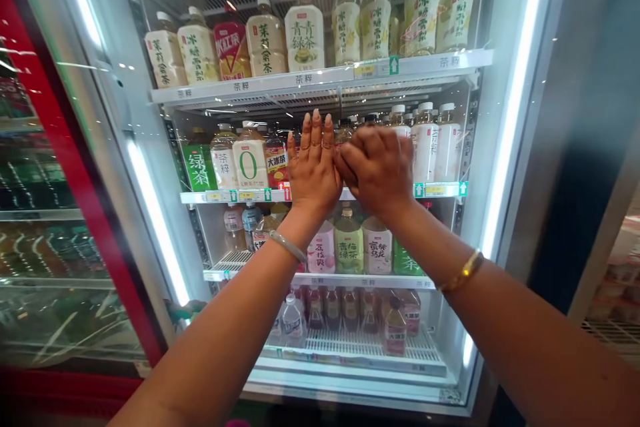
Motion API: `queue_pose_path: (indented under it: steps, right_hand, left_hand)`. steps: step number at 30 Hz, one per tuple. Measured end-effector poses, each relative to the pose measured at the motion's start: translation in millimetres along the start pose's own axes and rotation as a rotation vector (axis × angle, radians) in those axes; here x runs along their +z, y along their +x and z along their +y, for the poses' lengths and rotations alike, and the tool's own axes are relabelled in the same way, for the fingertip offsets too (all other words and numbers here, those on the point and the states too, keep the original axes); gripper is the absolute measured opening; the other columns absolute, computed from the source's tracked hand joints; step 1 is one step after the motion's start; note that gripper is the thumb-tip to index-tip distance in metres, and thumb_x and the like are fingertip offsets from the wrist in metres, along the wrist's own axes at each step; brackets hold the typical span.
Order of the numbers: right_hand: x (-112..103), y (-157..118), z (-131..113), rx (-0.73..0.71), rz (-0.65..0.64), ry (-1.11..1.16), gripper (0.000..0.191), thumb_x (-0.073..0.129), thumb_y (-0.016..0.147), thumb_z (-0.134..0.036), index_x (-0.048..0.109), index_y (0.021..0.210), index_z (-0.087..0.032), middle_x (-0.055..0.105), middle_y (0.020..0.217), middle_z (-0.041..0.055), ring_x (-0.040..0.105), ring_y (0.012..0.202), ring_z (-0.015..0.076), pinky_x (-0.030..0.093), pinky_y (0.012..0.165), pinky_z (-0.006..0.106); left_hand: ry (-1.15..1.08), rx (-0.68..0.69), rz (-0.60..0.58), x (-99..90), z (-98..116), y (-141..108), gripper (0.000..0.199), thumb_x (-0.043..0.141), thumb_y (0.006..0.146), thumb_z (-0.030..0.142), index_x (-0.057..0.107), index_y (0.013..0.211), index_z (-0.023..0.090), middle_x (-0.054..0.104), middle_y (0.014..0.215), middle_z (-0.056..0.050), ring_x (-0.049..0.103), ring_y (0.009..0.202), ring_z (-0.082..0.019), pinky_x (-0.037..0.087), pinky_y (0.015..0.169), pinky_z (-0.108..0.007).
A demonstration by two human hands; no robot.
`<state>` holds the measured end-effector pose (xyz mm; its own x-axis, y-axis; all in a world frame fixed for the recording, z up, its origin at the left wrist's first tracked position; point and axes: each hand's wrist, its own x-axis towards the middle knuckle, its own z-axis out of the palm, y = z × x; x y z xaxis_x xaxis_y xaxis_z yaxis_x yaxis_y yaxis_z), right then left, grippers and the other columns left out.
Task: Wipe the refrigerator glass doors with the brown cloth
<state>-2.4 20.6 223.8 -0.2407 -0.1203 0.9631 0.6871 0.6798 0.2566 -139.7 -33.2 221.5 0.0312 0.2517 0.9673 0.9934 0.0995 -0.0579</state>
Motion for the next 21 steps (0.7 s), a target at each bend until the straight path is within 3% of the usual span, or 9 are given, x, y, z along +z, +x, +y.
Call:
queue_pose_path:
  steps: [3, 6, 10, 13, 17, 19, 21]
  right_hand:
    - [5, -21, 4, -0.083, 0.075, 0.056, 0.018, 0.055, 0.100, -0.042, 0.069, 0.101, -0.030, 0.067, 0.118, 0.0051, 0.054, 0.119, 0.0277, 0.037, 0.097, 0.046]
    - [8, 12, 13, -0.140, 0.055, 0.050, 0.022, 0.055, 0.100, -0.046, 0.071, 0.103, -0.030, 0.069, 0.119, 0.0059, 0.054, 0.118, 0.0281, 0.037, 0.099, 0.046]
    - [10, 53, 15, -0.023, 0.040, 0.022, 0.033, 0.047, 0.103, -0.049, 0.070, 0.112, -0.028, 0.064, 0.131, 0.0087, 0.050, 0.124, 0.0284, 0.036, 0.104, 0.046]
    - [10, 34, 7, 0.018, 0.101, 0.074, 0.032, 0.049, 0.103, -0.051, 0.070, 0.110, -0.027, 0.065, 0.127, 0.0088, 0.052, 0.122, 0.0266, 0.037, 0.103, 0.044]
    - [8, -6, 4, -0.052, 0.096, 0.113, 0.024, 0.055, 0.100, -0.048, 0.071, 0.108, -0.031, 0.068, 0.118, 0.0062, 0.055, 0.118, 0.0256, 0.038, 0.101, 0.044]
    - [7, 0, 7, -0.102, 0.042, 0.095, 0.024, 0.054, 0.100, -0.048, 0.071, 0.106, -0.031, 0.069, 0.118, 0.0057, 0.054, 0.118, 0.0263, 0.037, 0.102, 0.045]
    - [5, 23, 10, -0.112, -0.019, 0.060, 0.028, 0.051, 0.102, -0.049, 0.071, 0.106, -0.030, 0.068, 0.121, 0.0072, 0.052, 0.119, 0.0274, 0.036, 0.102, 0.046]
  left_hand:
    - [-0.018, 0.004, 0.002, 0.0, 0, -1, 0.062, 0.028, 0.106, 0.028, 0.024, 0.167, 0.019, 0.020, 0.176, -0.005, 0.005, 0.165, -0.018, -0.007, 0.135, -0.046]
    - [-0.025, 0.004, 0.004, -0.5, 1, -2, 0.062, 0.027, 0.105, 0.026, 0.024, 0.167, 0.019, 0.019, 0.176, -0.005, 0.004, 0.165, -0.017, -0.007, 0.136, -0.046]
    - [-0.046, -0.002, -0.007, -2.4, 2, -2, 0.063, 0.025, 0.105, 0.024, 0.022, 0.167, 0.020, 0.018, 0.176, -0.003, 0.003, 0.165, -0.017, -0.007, 0.136, -0.045]
    - [-0.075, -0.011, -0.017, -2.2, 1, -2, 0.067, 0.029, 0.103, 0.022, 0.017, 0.169, 0.024, 0.016, 0.177, -0.001, 0.003, 0.165, -0.018, -0.004, 0.136, -0.047]
    - [-0.069, 0.007, 0.003, 2.6, -1, -3, 0.068, 0.029, 0.103, 0.021, 0.013, 0.169, 0.021, 0.015, 0.177, -0.001, 0.000, 0.164, -0.019, -0.002, 0.137, -0.047]
    - [-0.049, 0.019, 0.017, 4.9, -2, -4, 0.066, 0.027, 0.103, 0.021, 0.014, 0.169, 0.019, 0.015, 0.177, -0.003, 0.000, 0.164, -0.018, -0.005, 0.136, -0.046]
    - [-0.030, 0.015, 0.031, 5.7, -2, -4, 0.065, 0.025, 0.104, 0.022, 0.015, 0.168, 0.018, 0.016, 0.177, -0.004, 0.000, 0.164, -0.016, -0.007, 0.136, -0.045]
